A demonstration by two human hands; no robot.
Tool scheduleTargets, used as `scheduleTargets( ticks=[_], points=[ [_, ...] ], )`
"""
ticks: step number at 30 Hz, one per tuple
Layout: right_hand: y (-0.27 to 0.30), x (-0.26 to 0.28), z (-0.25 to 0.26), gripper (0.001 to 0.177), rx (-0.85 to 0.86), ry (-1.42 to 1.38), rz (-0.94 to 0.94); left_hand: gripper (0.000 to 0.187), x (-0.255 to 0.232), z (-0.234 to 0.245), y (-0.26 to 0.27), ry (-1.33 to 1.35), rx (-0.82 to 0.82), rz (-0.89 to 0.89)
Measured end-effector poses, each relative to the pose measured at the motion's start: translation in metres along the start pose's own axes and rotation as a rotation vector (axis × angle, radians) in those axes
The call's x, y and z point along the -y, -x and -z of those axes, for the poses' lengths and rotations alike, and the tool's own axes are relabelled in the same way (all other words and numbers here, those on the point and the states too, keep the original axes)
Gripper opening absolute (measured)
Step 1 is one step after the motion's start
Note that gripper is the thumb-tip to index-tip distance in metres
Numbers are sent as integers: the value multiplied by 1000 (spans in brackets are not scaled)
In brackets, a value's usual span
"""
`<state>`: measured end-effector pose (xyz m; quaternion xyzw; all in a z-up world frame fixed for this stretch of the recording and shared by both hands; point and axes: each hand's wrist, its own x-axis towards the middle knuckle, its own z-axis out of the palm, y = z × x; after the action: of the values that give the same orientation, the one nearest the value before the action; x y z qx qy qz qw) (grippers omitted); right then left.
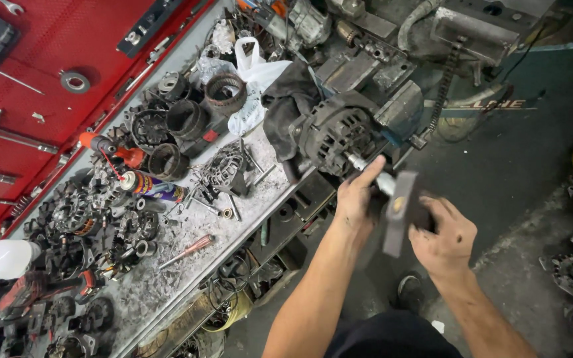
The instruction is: The person uses a hammer and a metal punch to strike a mechanical component clamped in a vise. They then switch to a wrench to tighten a bolt on the same component.
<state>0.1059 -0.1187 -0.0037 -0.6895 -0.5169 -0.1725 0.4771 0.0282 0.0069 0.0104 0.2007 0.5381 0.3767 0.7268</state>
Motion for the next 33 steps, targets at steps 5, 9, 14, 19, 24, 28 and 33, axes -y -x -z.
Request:
scheduleTargets(
  ticks=[5,9,14,19,24,28,33],
  points=[
    [9,-18,-3,27,55,-311,-71,51,-5,-6,4,234,102,104],
    [1,-7,2,47,185,-233,-315,33,-1,2,-5,368,177,196],
    [9,2,-2,27,318,-285,-899,42,6,-6,-11,373,128,118],
    [-14,19,1,39,264,-354,-997,62,2,-10,5,304,112,61],
    [-7,27,12,25,289,-259,-809,96,9,-4,-4,39,46,-10],
    [37,2,14,37,386,-194,-1018,109,41,18,-4,-27,3,1],
    [86,-5,14,35,336,-352,-1254,87,77,50,-9,-134,0,47]
  ],
)
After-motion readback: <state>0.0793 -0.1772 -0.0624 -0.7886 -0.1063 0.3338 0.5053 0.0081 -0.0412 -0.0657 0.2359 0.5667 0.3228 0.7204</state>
